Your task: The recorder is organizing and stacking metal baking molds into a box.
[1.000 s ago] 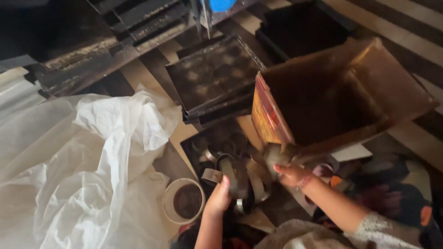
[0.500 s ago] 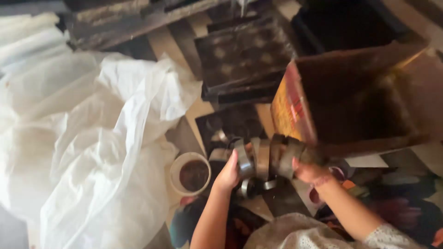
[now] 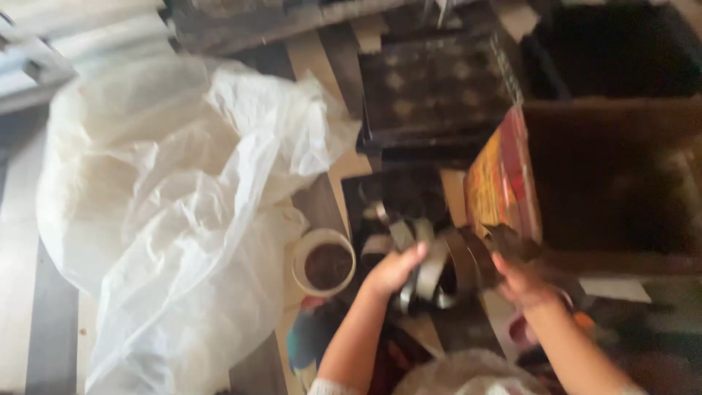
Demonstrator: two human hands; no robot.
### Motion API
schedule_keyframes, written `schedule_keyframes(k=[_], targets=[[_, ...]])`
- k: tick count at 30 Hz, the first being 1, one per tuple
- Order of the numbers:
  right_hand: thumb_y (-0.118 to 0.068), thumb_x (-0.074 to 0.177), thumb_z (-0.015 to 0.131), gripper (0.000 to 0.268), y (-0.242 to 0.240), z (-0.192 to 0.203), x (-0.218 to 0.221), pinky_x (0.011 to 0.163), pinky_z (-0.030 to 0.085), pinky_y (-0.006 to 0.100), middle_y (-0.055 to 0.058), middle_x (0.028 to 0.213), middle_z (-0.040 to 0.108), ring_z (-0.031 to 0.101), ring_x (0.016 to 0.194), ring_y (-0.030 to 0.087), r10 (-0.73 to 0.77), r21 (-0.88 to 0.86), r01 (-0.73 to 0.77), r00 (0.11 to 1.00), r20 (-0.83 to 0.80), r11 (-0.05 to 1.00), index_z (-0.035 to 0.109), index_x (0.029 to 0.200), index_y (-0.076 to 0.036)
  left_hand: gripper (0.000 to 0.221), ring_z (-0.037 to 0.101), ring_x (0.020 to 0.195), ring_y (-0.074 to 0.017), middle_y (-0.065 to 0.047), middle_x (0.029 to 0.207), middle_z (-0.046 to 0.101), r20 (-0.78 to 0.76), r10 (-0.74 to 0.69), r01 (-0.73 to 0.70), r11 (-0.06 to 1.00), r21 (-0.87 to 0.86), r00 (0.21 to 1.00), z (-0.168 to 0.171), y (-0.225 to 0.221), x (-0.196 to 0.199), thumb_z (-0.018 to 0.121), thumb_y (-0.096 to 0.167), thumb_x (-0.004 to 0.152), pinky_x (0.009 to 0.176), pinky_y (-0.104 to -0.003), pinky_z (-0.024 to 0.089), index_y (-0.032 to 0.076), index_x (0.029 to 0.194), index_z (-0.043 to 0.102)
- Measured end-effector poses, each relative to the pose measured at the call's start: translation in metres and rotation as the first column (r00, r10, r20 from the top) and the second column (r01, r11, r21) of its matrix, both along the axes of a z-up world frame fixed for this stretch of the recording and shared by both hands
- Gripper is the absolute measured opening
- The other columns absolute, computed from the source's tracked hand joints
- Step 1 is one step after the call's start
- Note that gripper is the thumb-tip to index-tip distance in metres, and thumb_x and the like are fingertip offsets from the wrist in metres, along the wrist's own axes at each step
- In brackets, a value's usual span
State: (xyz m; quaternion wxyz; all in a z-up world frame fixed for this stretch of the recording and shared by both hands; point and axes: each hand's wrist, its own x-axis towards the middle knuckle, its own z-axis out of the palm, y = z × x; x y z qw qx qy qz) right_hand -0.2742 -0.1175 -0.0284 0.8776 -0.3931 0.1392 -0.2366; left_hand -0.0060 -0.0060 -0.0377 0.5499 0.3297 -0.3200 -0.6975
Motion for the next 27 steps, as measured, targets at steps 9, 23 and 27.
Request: schedule_keyframes(k=[9,23,27], targets=[[-0.042,0.106,0.060,0.058,0.010,0.017,0.009,0.104,0.037,0.038,0.010,0.138,0.054,0.046,0.125,0.025,-0.498,-0.737,0.038,0.760,-0.418,0.675,0.051,0.145,0.000,0.083,0.060,0.122,-0.0257,-0.013,0.135,0.064,0.292,0.070,-0.107,0.988,0.112,0.954,0.023,0.003,-0.020,0.075,0.060,0.079,0.104,-0.041,0.045,0.000,0.135,0.061],[-0.030,0.103,0.060,0.025,0.005,0.057,0.079,0.081,0.051,0.030,0.000,0.098,0.065,0.060,0.090,0.013,-0.292,-0.734,-0.130,0.860,-0.418,0.667,0.065,0.107,-0.006,0.101,0.074,0.104,-0.0449,-0.037,0.126,0.071,0.468,-0.093,-0.234,0.771,0.593,0.879,0.048,0.007,-0.018,0.066,0.076,0.084,0.083,-0.057,0.052,-0.018,0.119,0.072],[-0.025,0.109,0.059,0.025,-0.015,0.059,0.063,0.078,0.048,0.029,0.004,0.099,0.067,0.059,0.087,0.014,-0.331,-0.603,-0.035,0.810,-0.484,0.797,0.068,0.110,-0.001,0.073,0.064,0.095,-0.0211,-0.015,0.112,0.073,0.324,0.178,-0.313,0.844,0.436,0.929,0.036,-0.003,-0.021,0.076,0.055,0.083,0.084,-0.034,0.048,-0.009,0.118,0.070]])
